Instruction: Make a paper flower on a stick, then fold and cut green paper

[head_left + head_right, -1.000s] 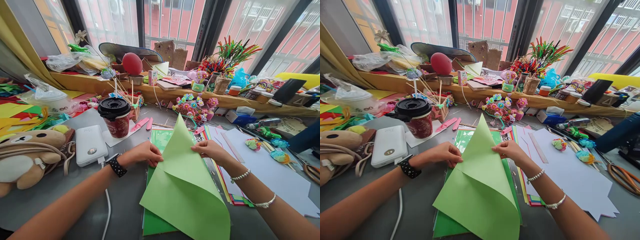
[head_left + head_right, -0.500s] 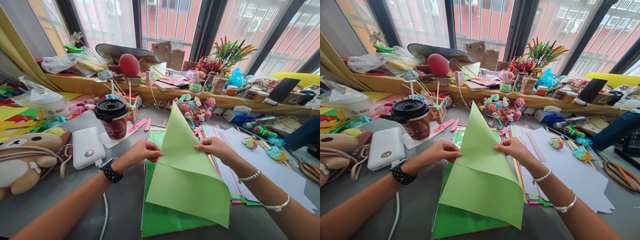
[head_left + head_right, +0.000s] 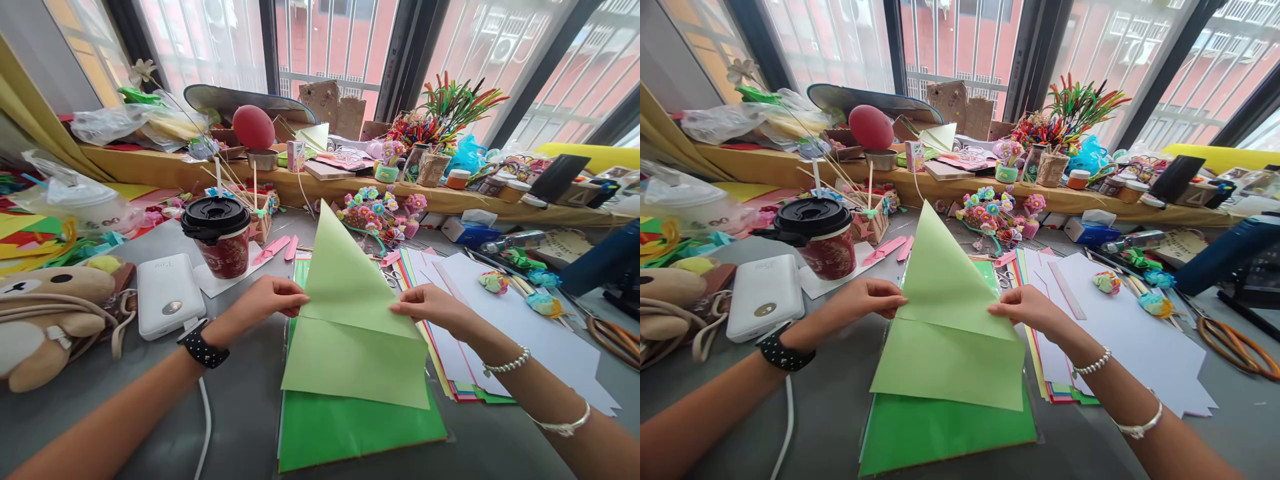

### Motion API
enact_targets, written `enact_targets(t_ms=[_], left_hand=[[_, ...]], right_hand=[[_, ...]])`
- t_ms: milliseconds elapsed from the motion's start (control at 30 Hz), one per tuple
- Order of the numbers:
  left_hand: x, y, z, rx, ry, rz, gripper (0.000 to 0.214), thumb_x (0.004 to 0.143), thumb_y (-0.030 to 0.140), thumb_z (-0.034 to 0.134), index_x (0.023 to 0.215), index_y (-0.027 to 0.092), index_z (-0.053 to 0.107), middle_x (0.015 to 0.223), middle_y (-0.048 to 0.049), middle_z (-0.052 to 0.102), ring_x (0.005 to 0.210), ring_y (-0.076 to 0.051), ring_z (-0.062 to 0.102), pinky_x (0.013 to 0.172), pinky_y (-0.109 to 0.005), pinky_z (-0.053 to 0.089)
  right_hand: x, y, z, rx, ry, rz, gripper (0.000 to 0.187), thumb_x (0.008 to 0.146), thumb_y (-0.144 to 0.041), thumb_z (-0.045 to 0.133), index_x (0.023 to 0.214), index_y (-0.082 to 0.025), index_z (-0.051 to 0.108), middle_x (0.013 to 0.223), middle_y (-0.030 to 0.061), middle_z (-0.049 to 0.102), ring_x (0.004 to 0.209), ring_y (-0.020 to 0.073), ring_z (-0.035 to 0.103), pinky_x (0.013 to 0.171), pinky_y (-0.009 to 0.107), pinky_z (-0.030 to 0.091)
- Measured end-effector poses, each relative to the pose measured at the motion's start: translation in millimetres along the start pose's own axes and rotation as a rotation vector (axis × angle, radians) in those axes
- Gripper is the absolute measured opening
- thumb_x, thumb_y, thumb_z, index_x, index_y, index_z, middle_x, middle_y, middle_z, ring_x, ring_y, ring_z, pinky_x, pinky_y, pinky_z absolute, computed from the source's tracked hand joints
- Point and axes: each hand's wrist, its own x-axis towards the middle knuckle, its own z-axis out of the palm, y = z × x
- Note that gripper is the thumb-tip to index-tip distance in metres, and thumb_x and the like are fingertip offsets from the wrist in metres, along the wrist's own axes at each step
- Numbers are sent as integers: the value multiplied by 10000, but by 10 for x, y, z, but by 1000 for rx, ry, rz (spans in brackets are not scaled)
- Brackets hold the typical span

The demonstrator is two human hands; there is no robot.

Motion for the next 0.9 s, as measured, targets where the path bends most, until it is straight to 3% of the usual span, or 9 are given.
enact_targets(t_ms=[367,667,900], left_hand=[[37,-180,-123,-41,-3,-87,250,584,392,664,649,153,632,603,12,612,609,-131,574,643,-243,485],[32,-276,-250,-53,-9,-92,217,602,389,659,653,178,646,638,12,643,615,-131,590,635,-231,483],[8,-193,-124,-22,-49,-105,221,582,379,664,640,167,647,597,23,620,581,-122,572,606,-224,481]], right_hand=[[-26,84,129,-53,-34,3,334,634,-373,606,460,-175,401,446,-71,338,448,71,310,435,207,238],[-106,268,66,15,20,38,249,658,-386,595,605,-148,539,541,-11,536,521,110,505,532,233,402],[-96,367,50,-111,186,-70,303,758,-439,480,724,-150,565,658,28,584,612,141,558,595,269,461]])
